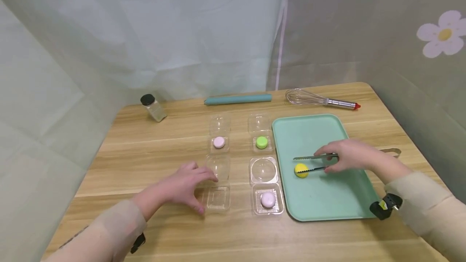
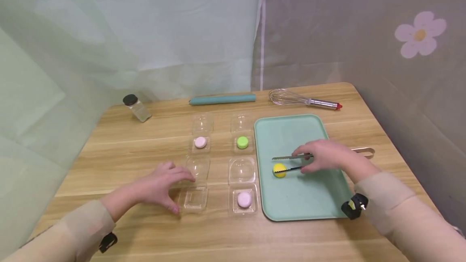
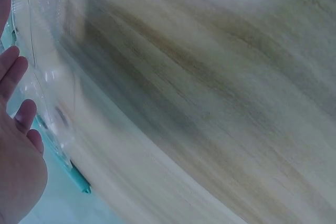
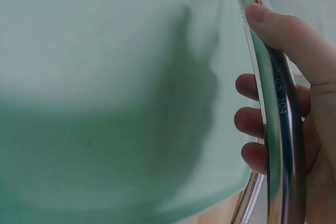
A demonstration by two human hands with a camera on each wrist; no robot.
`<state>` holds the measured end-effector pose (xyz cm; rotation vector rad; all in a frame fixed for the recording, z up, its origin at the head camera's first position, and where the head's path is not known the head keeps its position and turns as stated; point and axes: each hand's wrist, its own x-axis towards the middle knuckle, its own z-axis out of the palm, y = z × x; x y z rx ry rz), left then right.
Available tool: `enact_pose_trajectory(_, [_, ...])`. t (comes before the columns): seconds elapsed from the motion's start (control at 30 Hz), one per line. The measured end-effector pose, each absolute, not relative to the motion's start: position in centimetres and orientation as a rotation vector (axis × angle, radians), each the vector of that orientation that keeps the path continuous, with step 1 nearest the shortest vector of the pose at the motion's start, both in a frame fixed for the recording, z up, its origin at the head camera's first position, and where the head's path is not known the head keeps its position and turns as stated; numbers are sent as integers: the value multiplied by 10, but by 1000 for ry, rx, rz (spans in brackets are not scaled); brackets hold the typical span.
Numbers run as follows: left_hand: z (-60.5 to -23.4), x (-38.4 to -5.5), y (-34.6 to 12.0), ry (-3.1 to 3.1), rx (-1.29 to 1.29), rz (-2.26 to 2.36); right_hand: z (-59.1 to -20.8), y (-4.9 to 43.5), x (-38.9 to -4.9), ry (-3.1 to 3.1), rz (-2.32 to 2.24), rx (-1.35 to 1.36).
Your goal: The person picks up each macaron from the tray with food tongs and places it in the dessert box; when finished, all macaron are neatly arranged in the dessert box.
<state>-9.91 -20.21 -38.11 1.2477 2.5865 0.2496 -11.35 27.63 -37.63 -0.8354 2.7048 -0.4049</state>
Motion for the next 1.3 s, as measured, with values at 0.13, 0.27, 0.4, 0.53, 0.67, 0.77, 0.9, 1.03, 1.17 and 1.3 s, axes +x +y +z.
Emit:
enact_pose_trajectory(0.13, [-383,-97,-203,2582,1268,234,-374,277,-112,2687,-382,-872])
enact_pose_trajectory(0.27, [-384,-96,-202,2577,1269,253,-374,277,-111,2676,-349,-862])
enact_pose_trajectory(0.4, [-385,-97,-199,2574,1273,262,-376,278,-111,2668,-343,-870])
enact_pose_trajectory(0.53, [-387,-97,-199,2577,1288,254,-377,278,-110,2661,-357,-889])
enact_pose_trajectory(0.67, [-387,-96,-199,2583,1288,257,-374,279,-109,2669,-385,-878])
enact_pose_trajectory(0.77, [-387,-96,-199,2592,1276,266,-371,277,-109,2686,-400,-885])
enact_pose_trajectory(0.9, [-388,-96,-200,2604,1269,275,-366,273,-113,2703,-421,-929])
enact_pose_trajectory(1.03, [-389,-95,-201,2611,1268,270,-364,268,-118,2718,-422,-987])
enact_pose_trajectory(1.17, [-389,-95,-201,2618,1263,267,-363,262,-119,2728,-412,-1007])
enact_pose_trajectory(1.3, [-390,-95,-200,2632,1262,264,-363,254,-119,2741,-415,-1006])
